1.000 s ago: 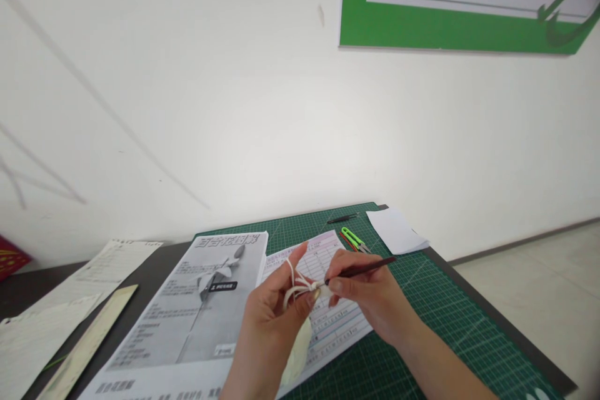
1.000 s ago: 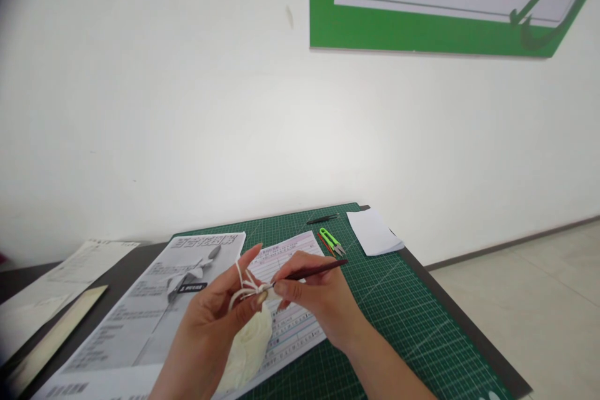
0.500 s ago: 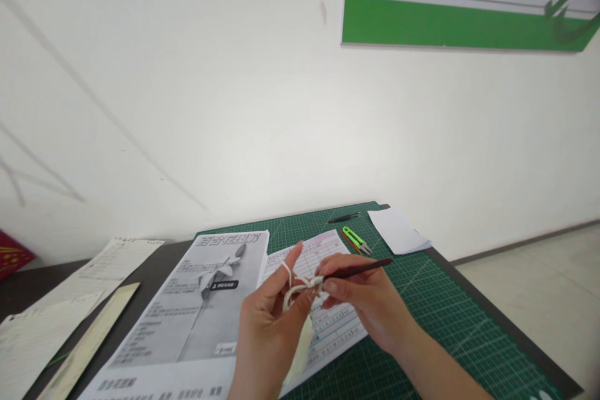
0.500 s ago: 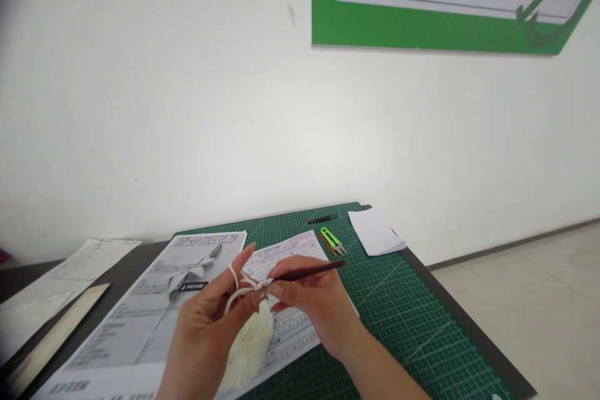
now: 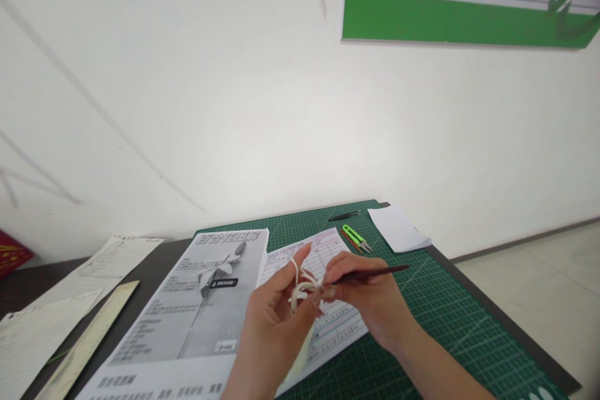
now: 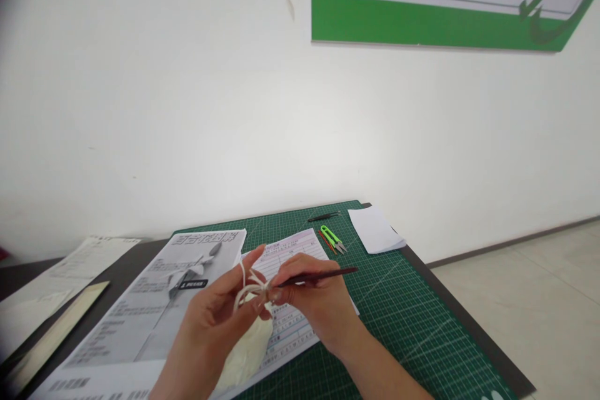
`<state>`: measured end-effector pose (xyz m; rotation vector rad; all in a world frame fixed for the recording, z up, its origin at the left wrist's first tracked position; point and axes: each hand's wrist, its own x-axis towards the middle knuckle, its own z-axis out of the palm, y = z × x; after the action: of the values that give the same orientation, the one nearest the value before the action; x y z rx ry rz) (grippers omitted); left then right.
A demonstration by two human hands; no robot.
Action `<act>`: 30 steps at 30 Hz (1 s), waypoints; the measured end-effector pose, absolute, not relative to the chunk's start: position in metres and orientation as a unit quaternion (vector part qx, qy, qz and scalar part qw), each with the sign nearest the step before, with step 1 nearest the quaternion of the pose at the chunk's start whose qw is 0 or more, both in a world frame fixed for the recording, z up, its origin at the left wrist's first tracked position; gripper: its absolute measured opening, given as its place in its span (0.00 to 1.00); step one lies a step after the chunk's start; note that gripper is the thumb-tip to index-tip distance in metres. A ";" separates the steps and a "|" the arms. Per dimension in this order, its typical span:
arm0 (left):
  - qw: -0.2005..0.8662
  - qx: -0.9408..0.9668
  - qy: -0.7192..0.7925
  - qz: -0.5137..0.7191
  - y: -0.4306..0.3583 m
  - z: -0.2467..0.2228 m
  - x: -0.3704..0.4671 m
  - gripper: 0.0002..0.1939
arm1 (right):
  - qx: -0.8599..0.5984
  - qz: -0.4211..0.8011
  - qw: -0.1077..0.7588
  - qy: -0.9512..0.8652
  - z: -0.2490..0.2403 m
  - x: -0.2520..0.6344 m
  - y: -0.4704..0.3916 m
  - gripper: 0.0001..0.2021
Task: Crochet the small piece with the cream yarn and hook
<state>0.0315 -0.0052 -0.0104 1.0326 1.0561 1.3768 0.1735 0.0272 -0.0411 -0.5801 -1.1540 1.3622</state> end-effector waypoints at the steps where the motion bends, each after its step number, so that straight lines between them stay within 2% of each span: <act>1: 0.560 0.434 0.432 0.558 -0.004 -0.009 0.028 0.21 | -0.249 0.583 0.581 -0.511 -0.039 0.175 0.027 0.08; 5: 0.581 0.427 0.453 0.524 0.000 -0.009 0.021 0.13 | -0.241 0.549 0.544 -0.587 -0.033 0.179 0.028 0.07; 15: 0.589 0.421 0.458 0.516 0.005 -0.019 0.015 0.19 | -0.264 0.514 0.527 -0.623 -0.031 0.182 0.027 0.05; 22: 0.690 0.372 0.419 0.459 0.003 -0.011 0.010 0.21 | -0.224 0.589 0.531 -0.567 -0.034 0.183 0.028 0.09; 30: 0.738 0.334 0.316 0.495 0.001 -0.015 0.022 0.23 | -0.192 0.722 0.540 -0.387 -0.041 0.170 0.027 0.09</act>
<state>0.0219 0.0014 -0.0146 0.7325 0.6938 1.0859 0.1700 0.0269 -0.0407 -0.4572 -0.9196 1.7161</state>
